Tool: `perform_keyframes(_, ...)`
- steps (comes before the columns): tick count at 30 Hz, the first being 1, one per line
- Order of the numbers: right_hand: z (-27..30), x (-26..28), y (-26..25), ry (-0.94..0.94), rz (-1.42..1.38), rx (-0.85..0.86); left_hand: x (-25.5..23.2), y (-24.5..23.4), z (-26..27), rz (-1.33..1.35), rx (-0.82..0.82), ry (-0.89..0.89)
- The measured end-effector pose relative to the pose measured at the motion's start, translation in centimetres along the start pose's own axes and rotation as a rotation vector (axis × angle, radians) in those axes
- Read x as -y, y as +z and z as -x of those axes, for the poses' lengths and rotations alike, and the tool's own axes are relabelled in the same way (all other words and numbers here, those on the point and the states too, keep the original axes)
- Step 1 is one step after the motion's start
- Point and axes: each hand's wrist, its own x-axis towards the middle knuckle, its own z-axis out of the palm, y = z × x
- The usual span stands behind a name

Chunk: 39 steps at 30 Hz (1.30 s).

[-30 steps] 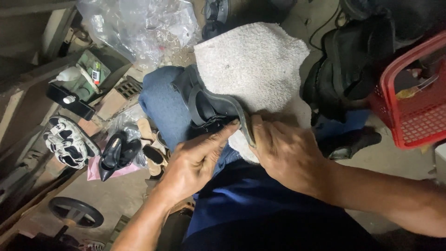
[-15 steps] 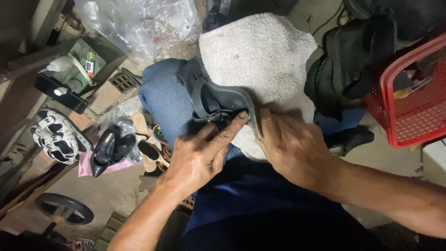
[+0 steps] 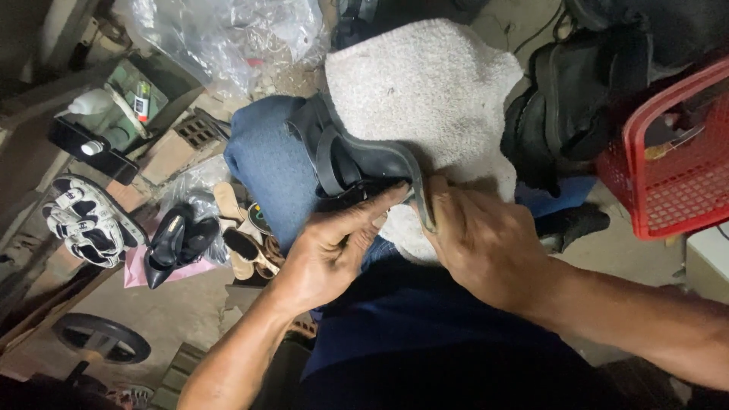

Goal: The person is repairing a black leather shoe by hand. They use a metal tool to work on the sole and then use a needle and thread to stitch the shoe's upper part.

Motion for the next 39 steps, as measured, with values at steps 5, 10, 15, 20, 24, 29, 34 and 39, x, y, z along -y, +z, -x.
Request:
perform_keyframes(5,0.4,-0.1,0.2,0.007,0.029,0.022,1.7,0.2,1.2,-0.639,-0.055,0.182)
perform_keyframes(10,0.3,-0.2,0.2,-0.002,0.057,0.027,0.8,0.4,0.0,0.097,-0.006,-0.055)
perform_keyframes(15,0.1,-0.1,0.1,0.007,0.147,0.022,1.5,0.4,0.9,-0.802,-0.103,0.221)
perform_keyframes(20,-0.2,0.7,-0.4,-0.048,0.126,0.007,1.3,-0.4,0.9,-0.488,-0.101,0.25)
perform_keyframes(24,-2.3,5.3,-2.2,-0.065,0.255,-0.02,5.5,-2.4,5.9,-0.169,-0.235,0.059)
perform_keyframes(29,-2.7,9.0,-1.5,-0.07,0.31,-0.161,7.4,-3.9,8.8,-0.061,-0.274,0.218)
perform_keyframes(34,-2.1,10.2,-1.6,-0.126,0.483,-0.159,9.8,-2.7,10.6,0.01,-0.372,0.202)
perform_keyframes(39,-0.8,10.1,-1.6,-0.151,0.557,-0.138,8.2,-1.5,9.7,-0.045,-0.341,0.33)
